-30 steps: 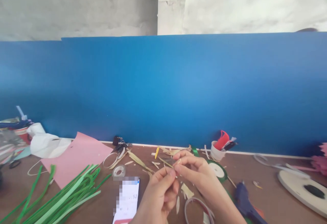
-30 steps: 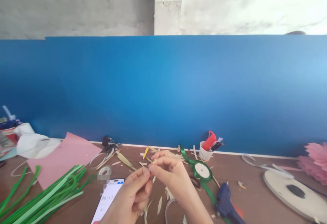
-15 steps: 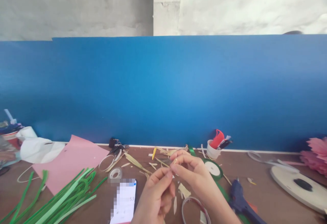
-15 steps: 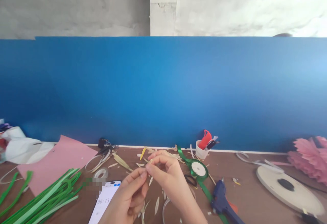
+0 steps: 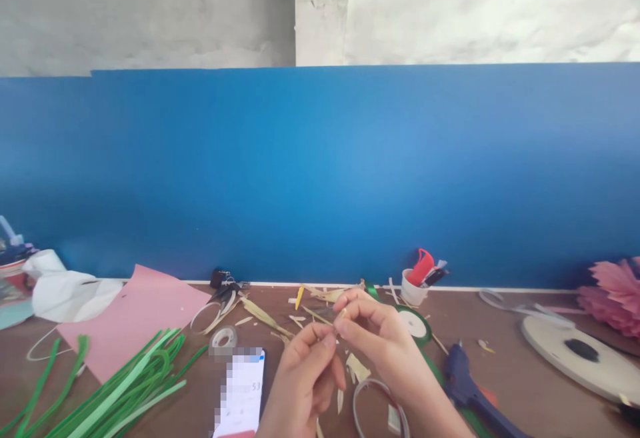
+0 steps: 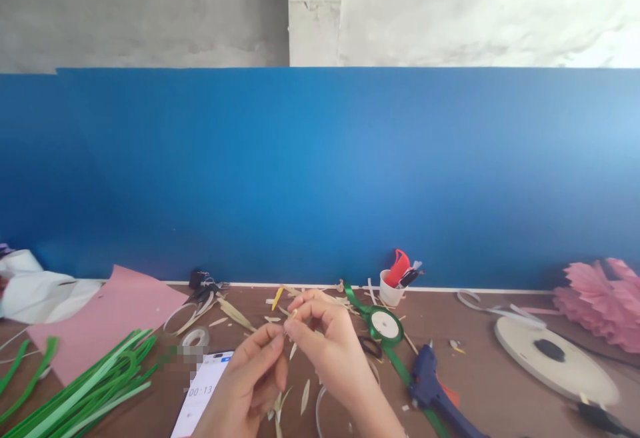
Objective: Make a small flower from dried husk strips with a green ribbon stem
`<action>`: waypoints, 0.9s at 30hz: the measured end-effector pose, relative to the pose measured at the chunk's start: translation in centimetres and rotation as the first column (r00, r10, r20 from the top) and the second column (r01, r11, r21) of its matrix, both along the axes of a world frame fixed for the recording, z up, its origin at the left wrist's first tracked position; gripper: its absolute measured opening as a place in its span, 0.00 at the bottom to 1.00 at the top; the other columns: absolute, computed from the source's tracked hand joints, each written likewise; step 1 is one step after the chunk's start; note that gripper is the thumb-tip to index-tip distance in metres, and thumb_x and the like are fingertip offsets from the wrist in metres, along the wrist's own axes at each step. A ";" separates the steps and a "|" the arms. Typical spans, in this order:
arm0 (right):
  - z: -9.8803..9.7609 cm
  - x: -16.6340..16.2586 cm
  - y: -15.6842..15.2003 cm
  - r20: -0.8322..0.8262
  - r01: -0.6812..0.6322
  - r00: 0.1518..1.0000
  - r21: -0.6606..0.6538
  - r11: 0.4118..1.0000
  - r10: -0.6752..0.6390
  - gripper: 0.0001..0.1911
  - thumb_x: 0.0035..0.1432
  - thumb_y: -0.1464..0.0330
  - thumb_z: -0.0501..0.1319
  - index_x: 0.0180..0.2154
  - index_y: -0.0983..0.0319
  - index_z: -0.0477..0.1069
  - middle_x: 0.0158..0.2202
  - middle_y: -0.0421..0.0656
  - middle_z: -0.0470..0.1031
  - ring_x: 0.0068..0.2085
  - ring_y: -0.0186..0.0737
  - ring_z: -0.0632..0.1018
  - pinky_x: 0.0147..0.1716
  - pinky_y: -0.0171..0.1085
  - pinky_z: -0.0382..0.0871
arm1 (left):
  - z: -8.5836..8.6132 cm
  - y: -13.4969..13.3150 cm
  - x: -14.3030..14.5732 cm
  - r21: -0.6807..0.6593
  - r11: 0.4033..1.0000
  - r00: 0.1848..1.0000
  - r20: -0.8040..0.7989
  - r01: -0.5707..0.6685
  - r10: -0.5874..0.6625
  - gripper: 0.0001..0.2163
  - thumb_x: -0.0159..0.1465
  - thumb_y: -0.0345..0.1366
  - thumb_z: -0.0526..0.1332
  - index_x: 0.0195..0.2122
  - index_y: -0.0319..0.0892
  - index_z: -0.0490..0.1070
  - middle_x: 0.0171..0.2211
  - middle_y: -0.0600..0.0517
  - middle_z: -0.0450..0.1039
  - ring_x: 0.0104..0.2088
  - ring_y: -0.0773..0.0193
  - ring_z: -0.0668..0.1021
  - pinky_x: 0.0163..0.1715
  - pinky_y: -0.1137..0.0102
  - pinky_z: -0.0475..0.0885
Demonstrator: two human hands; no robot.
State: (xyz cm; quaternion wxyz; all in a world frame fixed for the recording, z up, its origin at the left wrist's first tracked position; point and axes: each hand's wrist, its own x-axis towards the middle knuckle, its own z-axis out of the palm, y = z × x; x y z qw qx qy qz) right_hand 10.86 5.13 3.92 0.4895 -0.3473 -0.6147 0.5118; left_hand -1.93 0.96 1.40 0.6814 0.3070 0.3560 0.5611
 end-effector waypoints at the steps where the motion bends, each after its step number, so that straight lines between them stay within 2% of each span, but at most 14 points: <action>1: 0.0 0.0 0.0 -0.014 -0.007 1.000 -0.010 1.000 0.007 0.10 0.49 0.66 0.66 0.20 0.62 0.73 0.36 0.44 0.68 0.39 0.43 0.71 0.37 0.38 0.63 | 0.0 0.0 0.0 -0.010 1.000 0.999 0.025 0.020 -0.020 0.15 0.54 0.44 0.67 0.30 0.39 0.66 0.13 0.59 0.67 0.11 0.80 0.48 0.13 0.77 0.38; 5: 0.0 0.1 0.0 -0.056 -0.029 0.998 -0.045 0.999 0.027 0.10 0.48 0.65 0.67 0.20 0.62 0.73 0.36 0.44 0.68 0.37 0.41 0.71 0.36 0.37 0.63 | -0.1 0.0 -0.1 -0.033 0.995 0.992 0.091 0.092 -0.088 0.14 0.54 0.43 0.68 0.30 0.39 0.66 0.13 0.60 0.67 0.11 0.81 0.48 0.12 0.78 0.39; 10: 0.3 -0.1 -0.2 -0.070 -0.022 0.997 -0.096 0.995 0.015 0.11 0.45 0.64 0.68 0.18 0.63 0.73 0.33 0.43 0.68 0.35 0.39 0.70 0.36 0.37 0.63 | -0.6 0.1 0.1 -0.018 0.996 0.986 0.143 0.090 -0.087 0.16 0.52 0.43 0.69 0.30 0.42 0.63 0.13 0.61 0.68 0.10 0.81 0.48 0.12 0.78 0.38; 15: 0.4 -0.2 -0.2 -0.036 -0.005 0.999 -0.040 0.999 0.003 0.12 0.47 0.64 0.68 0.19 0.62 0.73 0.33 0.43 0.69 0.36 0.40 0.71 0.36 0.37 0.64 | -0.3 0.1 0.3 -0.063 0.994 0.974 0.215 0.084 -0.069 0.15 0.49 0.41 0.71 0.27 0.40 0.66 0.16 0.59 0.71 0.08 0.82 0.52 0.12 0.78 0.40; 17: 0.3 -0.2 -0.1 -0.054 -0.029 0.998 -0.047 0.998 0.027 0.12 0.47 0.64 0.68 0.19 0.63 0.73 0.34 0.43 0.69 0.35 0.39 0.71 0.34 0.37 0.64 | -0.1 0.0 0.3 -0.107 0.988 0.970 0.228 0.109 -0.082 0.15 0.47 0.40 0.72 0.25 0.38 0.67 0.14 0.60 0.68 0.08 0.82 0.53 0.12 0.78 0.40; 21: 0.0 -0.2 0.2 -0.088 -0.068 0.994 -0.076 0.995 0.061 0.12 0.47 0.64 0.68 0.19 0.63 0.73 0.34 0.43 0.68 0.35 0.39 0.71 0.33 0.35 0.65 | 0.2 0.0 0.1 -0.120 0.984 0.973 0.205 0.132 -0.105 0.16 0.49 0.42 0.71 0.21 0.38 0.66 0.12 0.62 0.62 0.08 0.82 0.51 0.12 0.77 0.40; 25: -0.1 -0.4 0.0 -0.102 -0.074 0.993 -0.092 0.993 0.065 0.13 0.48 0.62 0.68 0.20 0.63 0.72 0.34 0.42 0.66 0.28 0.34 0.69 0.25 0.33 0.63 | 0.1 0.1 0.1 -0.018 0.999 0.995 0.094 0.027 -0.026 0.15 0.51 0.42 0.70 0.24 0.39 0.66 0.20 0.57 0.71 0.10 0.82 0.57 0.13 0.78 0.43; 27: 0.0 -0.6 -0.2 -0.061 -0.024 0.998 -0.037 0.999 0.022 0.12 0.50 0.64 0.66 0.20 0.62 0.71 0.33 0.42 0.67 0.30 0.36 0.70 0.27 0.35 0.64 | 0.1 0.2 0.1 0.005 0.999 0.999 0.020 -0.039 0.039 0.16 0.50 0.44 0.71 0.25 0.39 0.67 0.19 0.57 0.71 0.11 0.80 0.61 0.13 0.79 0.44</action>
